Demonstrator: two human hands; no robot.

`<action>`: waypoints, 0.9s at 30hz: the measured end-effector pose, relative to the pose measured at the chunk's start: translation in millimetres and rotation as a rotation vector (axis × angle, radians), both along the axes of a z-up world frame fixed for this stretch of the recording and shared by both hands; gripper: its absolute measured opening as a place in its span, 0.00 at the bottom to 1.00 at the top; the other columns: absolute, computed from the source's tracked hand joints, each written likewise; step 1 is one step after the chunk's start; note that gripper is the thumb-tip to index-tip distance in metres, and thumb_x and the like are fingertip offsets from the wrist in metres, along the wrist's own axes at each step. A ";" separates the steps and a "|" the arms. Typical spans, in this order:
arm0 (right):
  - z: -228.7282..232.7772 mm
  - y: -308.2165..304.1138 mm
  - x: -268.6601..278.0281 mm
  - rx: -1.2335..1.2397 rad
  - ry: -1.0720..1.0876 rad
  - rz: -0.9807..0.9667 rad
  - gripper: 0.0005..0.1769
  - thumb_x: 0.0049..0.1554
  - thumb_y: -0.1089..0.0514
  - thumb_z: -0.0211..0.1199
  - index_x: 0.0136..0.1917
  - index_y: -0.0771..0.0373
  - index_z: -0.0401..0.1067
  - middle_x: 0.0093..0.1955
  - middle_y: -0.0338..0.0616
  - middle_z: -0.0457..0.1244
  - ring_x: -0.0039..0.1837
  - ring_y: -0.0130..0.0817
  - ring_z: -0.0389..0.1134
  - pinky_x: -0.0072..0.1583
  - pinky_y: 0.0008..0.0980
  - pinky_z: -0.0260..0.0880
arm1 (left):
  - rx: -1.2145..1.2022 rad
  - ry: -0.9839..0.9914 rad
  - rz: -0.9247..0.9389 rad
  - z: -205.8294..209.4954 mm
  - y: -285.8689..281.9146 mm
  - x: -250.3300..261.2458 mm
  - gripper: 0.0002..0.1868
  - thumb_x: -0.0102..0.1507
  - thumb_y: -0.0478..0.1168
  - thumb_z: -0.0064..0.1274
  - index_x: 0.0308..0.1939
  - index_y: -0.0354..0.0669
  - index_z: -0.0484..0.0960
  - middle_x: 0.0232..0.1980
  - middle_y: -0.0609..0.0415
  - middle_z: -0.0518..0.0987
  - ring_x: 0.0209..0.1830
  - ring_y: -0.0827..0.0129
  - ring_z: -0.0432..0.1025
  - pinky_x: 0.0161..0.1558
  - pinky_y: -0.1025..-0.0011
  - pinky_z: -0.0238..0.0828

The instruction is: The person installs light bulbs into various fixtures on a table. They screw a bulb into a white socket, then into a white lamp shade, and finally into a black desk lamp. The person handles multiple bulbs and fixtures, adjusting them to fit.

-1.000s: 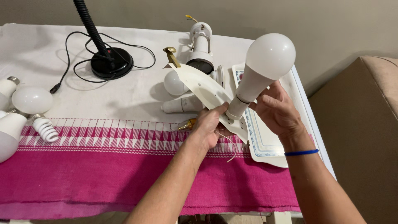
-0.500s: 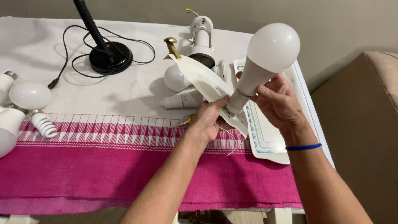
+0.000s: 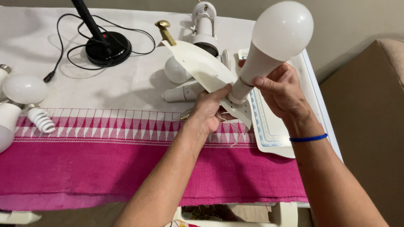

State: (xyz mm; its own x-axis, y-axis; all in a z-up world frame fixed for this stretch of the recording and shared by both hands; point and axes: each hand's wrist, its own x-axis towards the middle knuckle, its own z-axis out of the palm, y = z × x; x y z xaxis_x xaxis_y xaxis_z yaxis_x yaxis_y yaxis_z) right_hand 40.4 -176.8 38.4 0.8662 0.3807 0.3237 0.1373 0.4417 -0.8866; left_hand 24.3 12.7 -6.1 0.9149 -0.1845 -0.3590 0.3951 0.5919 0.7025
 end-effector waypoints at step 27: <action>9.8 21.2 -10.1 -0.020 -0.068 -0.060 0.24 0.57 0.65 0.74 0.64 0.71 0.72 0.61 0.54 0.70 0.66 0.41 0.71 0.75 0.45 0.72 | -0.117 -0.052 0.071 -5.1 1.4 -1.9 0.22 0.62 0.42 0.60 0.58 0.38 0.77 0.48 0.46 0.83 0.43 0.58 0.80 0.39 0.54 0.83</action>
State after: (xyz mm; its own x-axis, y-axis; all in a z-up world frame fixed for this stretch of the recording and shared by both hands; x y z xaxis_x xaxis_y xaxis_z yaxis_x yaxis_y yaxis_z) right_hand 30.3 -155.6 48.2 0.8642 0.3352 0.3752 0.2229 0.4134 -0.8828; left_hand 22.4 14.0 -11.3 0.9438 -0.1568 -0.2909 0.3146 0.6963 0.6452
